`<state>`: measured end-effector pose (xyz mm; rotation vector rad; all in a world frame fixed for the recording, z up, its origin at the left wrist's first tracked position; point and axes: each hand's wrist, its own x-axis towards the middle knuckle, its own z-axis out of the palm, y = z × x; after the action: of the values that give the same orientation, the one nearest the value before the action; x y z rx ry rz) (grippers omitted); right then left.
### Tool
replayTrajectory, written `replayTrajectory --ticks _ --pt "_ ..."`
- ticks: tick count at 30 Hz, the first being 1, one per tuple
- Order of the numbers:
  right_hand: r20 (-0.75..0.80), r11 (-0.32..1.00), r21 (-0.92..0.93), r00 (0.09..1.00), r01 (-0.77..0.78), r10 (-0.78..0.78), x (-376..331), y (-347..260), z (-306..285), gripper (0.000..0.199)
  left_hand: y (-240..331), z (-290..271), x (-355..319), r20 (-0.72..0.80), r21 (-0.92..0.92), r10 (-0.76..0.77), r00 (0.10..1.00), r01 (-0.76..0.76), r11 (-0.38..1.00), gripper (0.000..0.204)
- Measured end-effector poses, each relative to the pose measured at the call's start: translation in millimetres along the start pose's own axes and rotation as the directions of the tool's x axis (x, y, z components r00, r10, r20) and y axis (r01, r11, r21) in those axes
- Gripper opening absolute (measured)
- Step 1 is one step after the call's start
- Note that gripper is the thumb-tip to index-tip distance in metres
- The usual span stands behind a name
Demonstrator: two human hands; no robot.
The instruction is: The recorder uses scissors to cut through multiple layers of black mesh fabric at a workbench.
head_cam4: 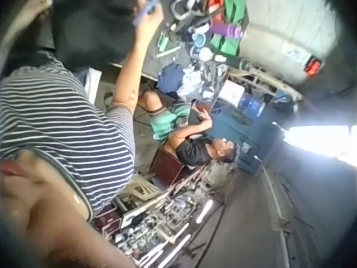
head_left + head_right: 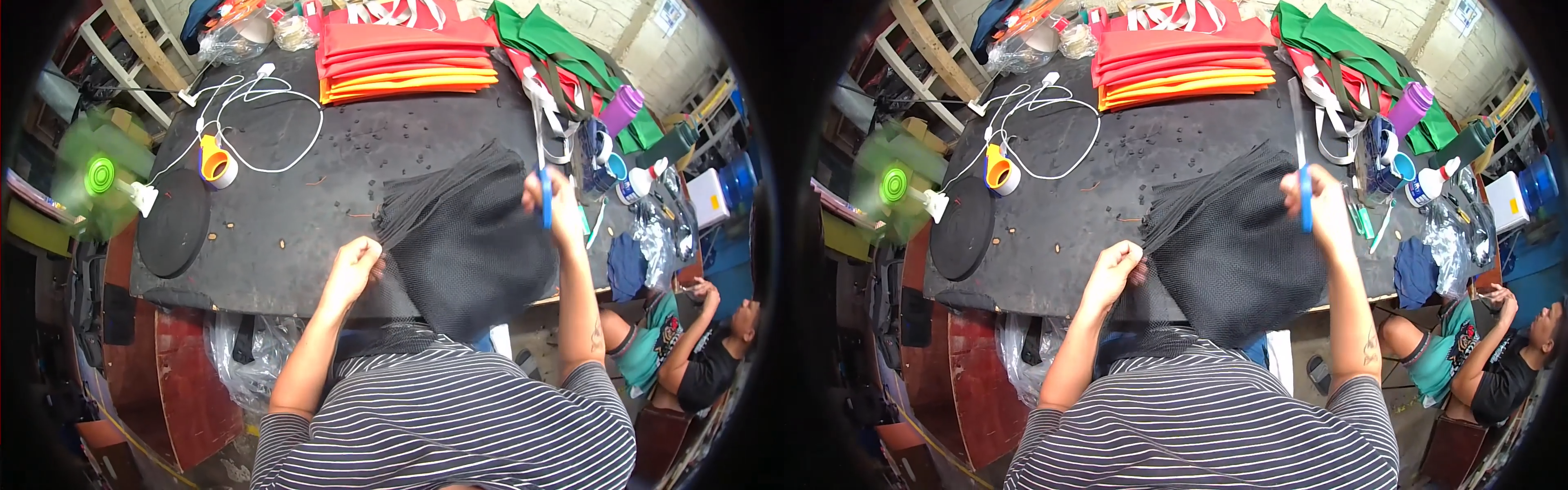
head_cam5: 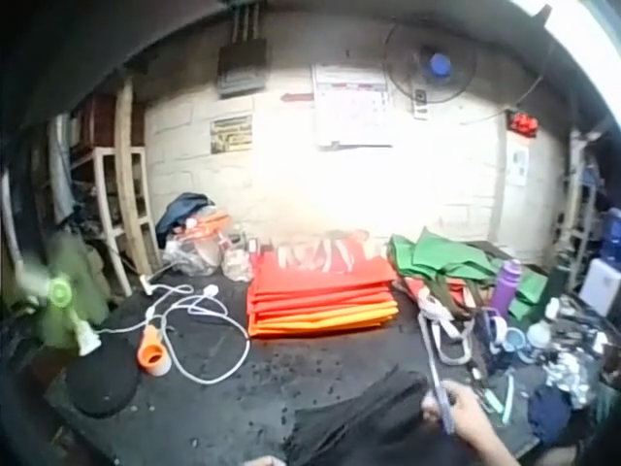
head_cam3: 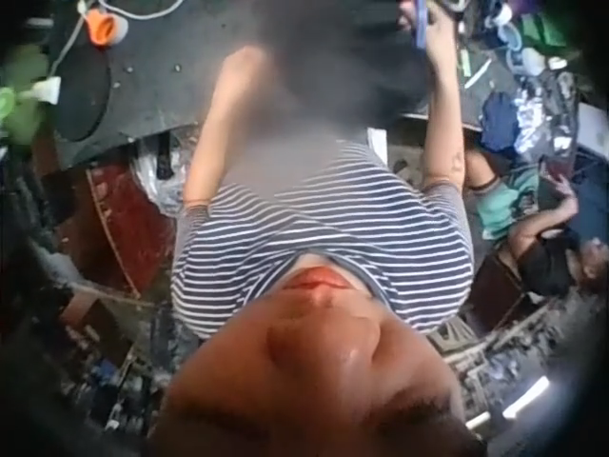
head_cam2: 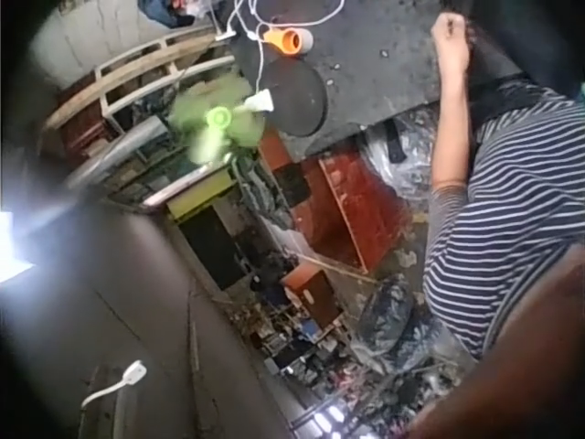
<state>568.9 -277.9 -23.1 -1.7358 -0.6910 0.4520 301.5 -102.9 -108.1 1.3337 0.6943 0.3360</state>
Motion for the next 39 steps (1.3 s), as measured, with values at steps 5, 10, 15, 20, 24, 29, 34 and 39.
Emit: replayTrajectory --ticks 5,10,15,20,24,29,34,39 --pt "0.662 0.923 0.197 0.739 -0.33 0.123 -79 1 33 0.065 5 5 1 0.016 -0.019 0.123 0.992 -0.123 0.992 0.013" --pt "0.817 0.848 0.022 0.499 -0.529 0.29 -112 15 49 0.042 14 5 -4 0.015 -0.036 0.079 0.997 -0.079 0.996 0.015" --pt "0.814 0.848 -0.061 0.465 -0.526 0.347 -110 17 55 0.041 15 2 -3 0.021 -0.057 0.065 0.998 -0.064 0.996 0.014" --pt "0.809 0.844 -0.117 0.443 -0.524 0.387 -108 16 62 0.04 14 2 -4 0.035 -0.103 0.072 0.997 -0.068 0.992 0.012" --pt "0.799 0.835 -0.048 0.48 -0.548 0.361 -108 13 73 0.036 16 3 -6 0.049 -0.1 0.057 0.997 -0.052 0.994 0.013" --pt "0.78 0.819 0.03 0.526 -0.573 0.339 -107 14 83 0.031 16 1 -6 0.062 -0.082 0.062 0.996 -0.057 0.995 0.015" --pt "0.744 0.78 0.026 0.533 -0.626 0.403 -107 20 86 0.027 17 1 -7 0.047 -0.093 0.059 0.997 -0.055 0.994 0.016" --pt "0.69 0.827 -0.029 0.588 -0.561 0.422 -109 14 87 0.025 18 0 -9 0.044 -0.118 0.078 0.996 -0.072 0.99 0.016"
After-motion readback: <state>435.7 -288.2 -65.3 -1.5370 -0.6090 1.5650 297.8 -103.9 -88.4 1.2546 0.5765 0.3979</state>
